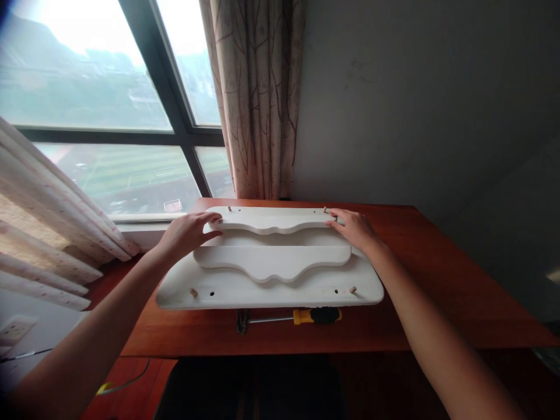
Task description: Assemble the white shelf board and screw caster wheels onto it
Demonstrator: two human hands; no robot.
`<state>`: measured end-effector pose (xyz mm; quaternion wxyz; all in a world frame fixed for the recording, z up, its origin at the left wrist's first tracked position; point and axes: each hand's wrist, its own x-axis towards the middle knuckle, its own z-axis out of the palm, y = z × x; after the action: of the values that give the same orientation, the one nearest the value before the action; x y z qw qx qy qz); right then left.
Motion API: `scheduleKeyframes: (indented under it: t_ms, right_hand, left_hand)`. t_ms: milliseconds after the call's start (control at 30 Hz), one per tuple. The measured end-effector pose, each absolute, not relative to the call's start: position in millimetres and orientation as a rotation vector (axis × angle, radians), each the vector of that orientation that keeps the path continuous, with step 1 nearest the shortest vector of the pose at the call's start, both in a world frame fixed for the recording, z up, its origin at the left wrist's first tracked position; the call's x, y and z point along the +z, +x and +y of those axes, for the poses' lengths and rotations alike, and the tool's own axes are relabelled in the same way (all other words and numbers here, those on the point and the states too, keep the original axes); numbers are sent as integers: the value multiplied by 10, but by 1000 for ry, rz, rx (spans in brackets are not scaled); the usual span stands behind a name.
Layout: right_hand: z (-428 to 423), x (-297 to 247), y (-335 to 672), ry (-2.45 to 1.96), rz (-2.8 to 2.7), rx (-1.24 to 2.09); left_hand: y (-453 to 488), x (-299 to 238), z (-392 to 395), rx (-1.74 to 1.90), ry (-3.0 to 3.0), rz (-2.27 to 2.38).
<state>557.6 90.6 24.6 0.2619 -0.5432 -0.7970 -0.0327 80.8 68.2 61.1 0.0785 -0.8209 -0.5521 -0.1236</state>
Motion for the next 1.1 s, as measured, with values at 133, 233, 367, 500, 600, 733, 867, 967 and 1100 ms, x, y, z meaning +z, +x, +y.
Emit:
scheduleKeyframes:
  t_ms: [133,233,367,500,600,733,867,967,1100]
  right_hand:
    - [949,219,5564,-1528,-2129,-54]
    - [974,182,5573,-1412,-2155,-44]
    - [1024,157,5600,-1242,-2136,-95]
    - [1090,192,5594,-1266,-2124,-17]
    - [1131,225,5577,-1309,-2087,117]
    - [1168,257,5576,-1315,-2065,208]
    - [1223,313,5615,-1294,-2089,172]
    - [1313,381,5650,-1315,-2098,113]
    - [1476,465,5666,-1353,-2094,59]
  left_hand:
    - [808,567,748,-454,-2423,-1734]
    - [770,522,803,-523,-2435,-1738]
    - [694,473,898,-692,-2519,-1645]
    - [642,441,1041,-855,-2588,-1625]
    - [621,414,1150,-933,-2641,-1707]
    - [605,403,1209,-1045,-2713,-1754]
    - [616,461,1228,-1054,-2705,-1697]
    - [639,539,1330,-1100,-2683,-1690]
    - [671,615,1579,-1230,-2679,-1735]
